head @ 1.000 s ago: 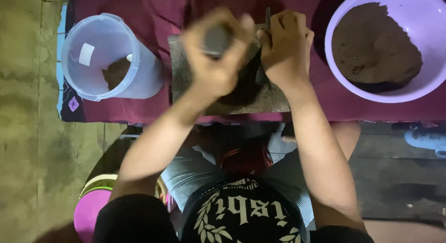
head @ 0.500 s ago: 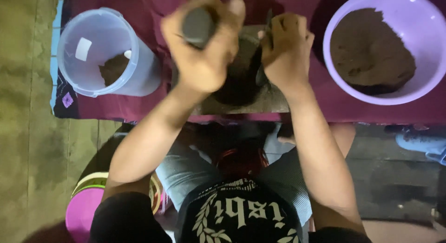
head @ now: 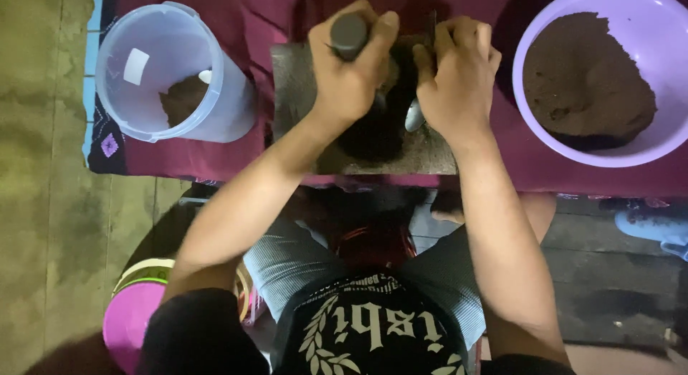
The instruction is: Grinding a dark brown substance into a fine powder using a stone mortar and pestle, then collecting it with a spoon.
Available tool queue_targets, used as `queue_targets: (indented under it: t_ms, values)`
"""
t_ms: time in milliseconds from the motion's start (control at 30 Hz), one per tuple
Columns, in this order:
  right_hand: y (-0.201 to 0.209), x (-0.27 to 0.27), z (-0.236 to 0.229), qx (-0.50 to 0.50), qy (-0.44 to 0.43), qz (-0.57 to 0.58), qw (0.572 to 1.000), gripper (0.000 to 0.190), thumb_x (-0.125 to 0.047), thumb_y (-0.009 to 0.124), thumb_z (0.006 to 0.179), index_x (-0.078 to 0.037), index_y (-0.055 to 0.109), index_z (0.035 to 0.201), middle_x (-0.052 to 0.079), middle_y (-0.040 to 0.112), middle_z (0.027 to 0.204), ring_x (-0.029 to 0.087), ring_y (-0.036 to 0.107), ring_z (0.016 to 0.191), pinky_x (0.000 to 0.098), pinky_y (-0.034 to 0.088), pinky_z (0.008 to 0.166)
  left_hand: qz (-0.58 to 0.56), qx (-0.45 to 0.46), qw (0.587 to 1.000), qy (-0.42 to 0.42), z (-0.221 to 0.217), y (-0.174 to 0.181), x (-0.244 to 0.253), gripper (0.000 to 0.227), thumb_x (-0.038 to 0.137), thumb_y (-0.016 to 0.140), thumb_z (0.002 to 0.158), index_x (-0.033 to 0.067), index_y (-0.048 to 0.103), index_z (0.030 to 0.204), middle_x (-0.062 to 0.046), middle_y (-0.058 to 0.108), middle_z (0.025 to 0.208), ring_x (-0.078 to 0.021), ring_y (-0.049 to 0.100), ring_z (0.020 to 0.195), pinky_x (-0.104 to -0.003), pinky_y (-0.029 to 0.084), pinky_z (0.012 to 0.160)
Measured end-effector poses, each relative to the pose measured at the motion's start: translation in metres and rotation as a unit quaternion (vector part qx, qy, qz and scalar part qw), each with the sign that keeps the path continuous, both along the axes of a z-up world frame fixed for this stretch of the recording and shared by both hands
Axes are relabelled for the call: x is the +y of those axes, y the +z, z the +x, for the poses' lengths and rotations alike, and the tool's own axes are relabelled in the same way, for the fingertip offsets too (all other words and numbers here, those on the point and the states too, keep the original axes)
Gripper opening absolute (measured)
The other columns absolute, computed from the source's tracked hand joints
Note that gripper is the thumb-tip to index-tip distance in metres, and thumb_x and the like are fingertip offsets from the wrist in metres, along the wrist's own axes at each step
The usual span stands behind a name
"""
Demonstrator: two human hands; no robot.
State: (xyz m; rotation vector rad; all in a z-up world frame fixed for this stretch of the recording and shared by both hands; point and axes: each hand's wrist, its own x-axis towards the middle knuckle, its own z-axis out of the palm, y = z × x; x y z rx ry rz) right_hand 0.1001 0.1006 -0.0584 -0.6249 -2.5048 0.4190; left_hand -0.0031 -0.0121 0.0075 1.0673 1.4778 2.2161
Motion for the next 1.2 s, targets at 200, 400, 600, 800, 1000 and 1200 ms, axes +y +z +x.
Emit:
queue_targets:
  t_ms: [200, 400, 600, 800, 1000, 1200]
  values:
    - [-0.004, -0.002, 0.002, 0.042, 0.006, -0.022, 0.999, 0.017, -0.016, 0.062, 0.104, -0.001, 0.058, 0.096, 0.01, 0.055, 0.109, 0.032, 0.046, 0.109, 0.0488, 0.04, 0.084, 0.01, 0.153, 0.987, -0.041, 0.001, 0.031, -0.009, 0.033, 0.015, 0.063, 0.098, 0.0123, 0.046, 0.071, 0.001, 0.045, 0.063, -0.0136, 0.041, 0.054, -0.031, 0.033, 0.052]
    - [-0.003, -0.003, 0.004, 0.054, 0.009, 0.0, 0.998, 0.016, -0.015, 0.065, 0.102, 0.001, 0.063, 0.099, 0.011, 0.056, 0.11, 0.032, 0.047, 0.11, 0.05, 0.039, 0.082, 0.187, 0.168, 0.968, -0.023, -0.022, 0.077, -0.032, 0.016, -0.003, 0.05, 0.096, 0.0088, 0.039, 0.096, -0.014, 0.026, 0.055, -0.027, 0.033, 0.041, -0.042, 0.029, 0.039]
    - [-0.005, -0.002, 0.003, 0.056, 0.007, -0.001, 0.998, 0.016, -0.013, 0.067, 0.101, -0.001, 0.061, 0.092, 0.01, 0.057, 0.108, 0.033, 0.049, 0.11, 0.0518, 0.04, 0.083, 0.146, 0.122, 0.981, -0.03, 0.009, 0.041, -0.021, 0.021, 0.007, 0.054, 0.099, 0.0078, 0.038, 0.086, -0.006, 0.028, 0.056, -0.0176, 0.029, 0.043, -0.036, 0.02, 0.043]
    - [-0.007, -0.002, 0.0, 0.029, -0.005, -0.041, 0.999, 0.038, -0.029, 0.042, 0.101, 0.002, 0.064, 0.099, 0.015, 0.06, 0.11, 0.035, 0.047, 0.113, 0.057, 0.038, 0.088, -0.008, 0.206, 0.976, -0.069, 0.013, -0.016, 0.0, 0.04, 0.012, 0.058, 0.099, 0.0129, 0.031, 0.069, 0.004, 0.03, 0.064, -0.0111, 0.026, 0.056, -0.03, 0.023, 0.05]
    - [-0.018, 0.003, -0.003, 0.053, -0.016, 0.041, 0.998, 0.01, -0.012, 0.06, 0.091, -0.007, 0.063, 0.1, 0.008, 0.059, 0.108, 0.031, 0.05, 0.107, 0.045, 0.039, 0.077, 0.007, 0.243, 0.963, -0.118, 0.018, 0.014, -0.008, 0.042, 0.012, 0.056, 0.103, 0.0086, 0.034, 0.068, -0.002, 0.033, 0.062, -0.0159, 0.03, 0.054, -0.032, 0.027, 0.051]
    - [-0.012, 0.001, -0.003, 0.009, -0.007, -0.011, 1.0, 0.01, -0.012, 0.058, 0.097, -0.002, 0.06, 0.099, 0.014, 0.056, 0.113, 0.037, 0.047, 0.119, 0.0541, 0.041, 0.09, 0.043, 0.24, 0.97, -0.002, 0.026, 0.07, -0.038, 0.021, 0.005, 0.064, 0.098, 0.0064, 0.048, 0.085, -0.007, 0.048, 0.065, -0.0184, 0.047, 0.051, -0.035, 0.035, 0.054]
